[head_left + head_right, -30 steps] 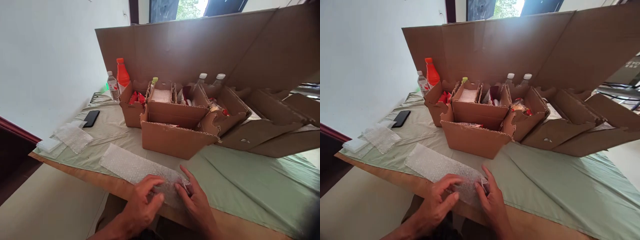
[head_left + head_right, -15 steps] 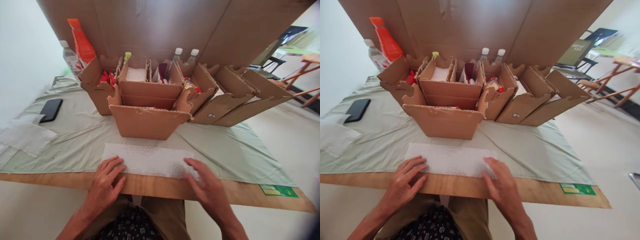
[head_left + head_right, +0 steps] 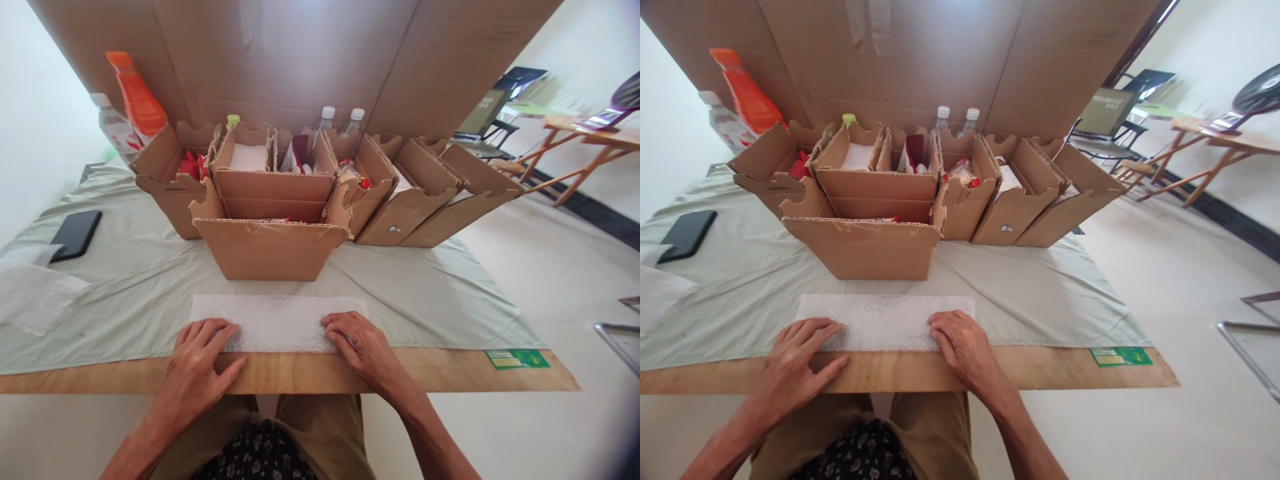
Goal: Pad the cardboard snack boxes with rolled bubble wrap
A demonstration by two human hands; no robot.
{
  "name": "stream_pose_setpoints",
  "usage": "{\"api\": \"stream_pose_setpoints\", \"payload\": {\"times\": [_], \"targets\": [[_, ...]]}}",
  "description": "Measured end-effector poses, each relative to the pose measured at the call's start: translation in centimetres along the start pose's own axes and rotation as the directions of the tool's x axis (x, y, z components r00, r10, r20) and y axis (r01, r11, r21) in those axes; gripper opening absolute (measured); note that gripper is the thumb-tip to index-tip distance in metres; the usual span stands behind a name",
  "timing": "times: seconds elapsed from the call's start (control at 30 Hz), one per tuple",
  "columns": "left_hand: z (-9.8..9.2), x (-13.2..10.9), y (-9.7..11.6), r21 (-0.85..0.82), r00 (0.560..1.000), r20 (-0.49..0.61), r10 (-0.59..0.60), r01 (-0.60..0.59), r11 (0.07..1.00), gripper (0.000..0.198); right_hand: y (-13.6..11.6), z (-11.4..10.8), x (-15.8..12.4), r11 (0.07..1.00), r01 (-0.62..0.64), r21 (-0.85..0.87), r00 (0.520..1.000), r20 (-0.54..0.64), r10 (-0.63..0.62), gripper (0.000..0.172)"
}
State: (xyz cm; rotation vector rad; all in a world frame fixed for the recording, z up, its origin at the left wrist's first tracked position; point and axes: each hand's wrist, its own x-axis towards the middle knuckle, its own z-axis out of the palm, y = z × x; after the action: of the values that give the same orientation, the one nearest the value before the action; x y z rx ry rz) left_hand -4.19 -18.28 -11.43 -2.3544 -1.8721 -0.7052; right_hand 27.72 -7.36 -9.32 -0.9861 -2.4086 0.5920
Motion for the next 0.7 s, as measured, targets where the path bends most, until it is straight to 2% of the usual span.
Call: {"api": "stream_pose_setpoints", "payload": {"times": [0.1, 0.27, 0.4, 0.57, 0.7], "targets": [[-0.1, 0.3, -0.2, 0.032, 1.000, 0.015, 0.024, -0.024, 0.999, 0.025, 0.1, 0.2, -0.2, 0.998, 0.040, -0.037, 0.998, 0.051, -0.038, 0.013], [-0.2, 0.4, -0.4, 0.039, 0.999, 0.024, 0.037, -0.037, 0.999, 0.023, 0.2, 0.7, -0.3, 0.988, 0.075, -0.137, 0.997, -0.008, -0.077, 0.021], [-0.3, 0.7, -0.1, 0.067, 0.999, 0.033, 0.013, -0.015, 0.998, 0.024, -0.2, 0.5, -0.5, 0.981, 0.111, -0.160, 0.993, 0.058, -0.103, 0.016], [-0.2, 0.8, 0.0, 0.061, 0.999, 0.035, -0.018, 0.016, 0.998, 0.023, -0.1, 0.9, -0.5, 0.969, 0.126, -0.212, 0.992, 0.025, -0.123, 0.022], [-0.3, 0.9, 0.0, 0.036, 0.998, 0.048, -0.044, 0.042, 0.998, 0.025, -0.1, 0.8, 0.2, 0.970, 0.114, -0.213, 0.993, 0.051, -0.106, 0.024]]}}
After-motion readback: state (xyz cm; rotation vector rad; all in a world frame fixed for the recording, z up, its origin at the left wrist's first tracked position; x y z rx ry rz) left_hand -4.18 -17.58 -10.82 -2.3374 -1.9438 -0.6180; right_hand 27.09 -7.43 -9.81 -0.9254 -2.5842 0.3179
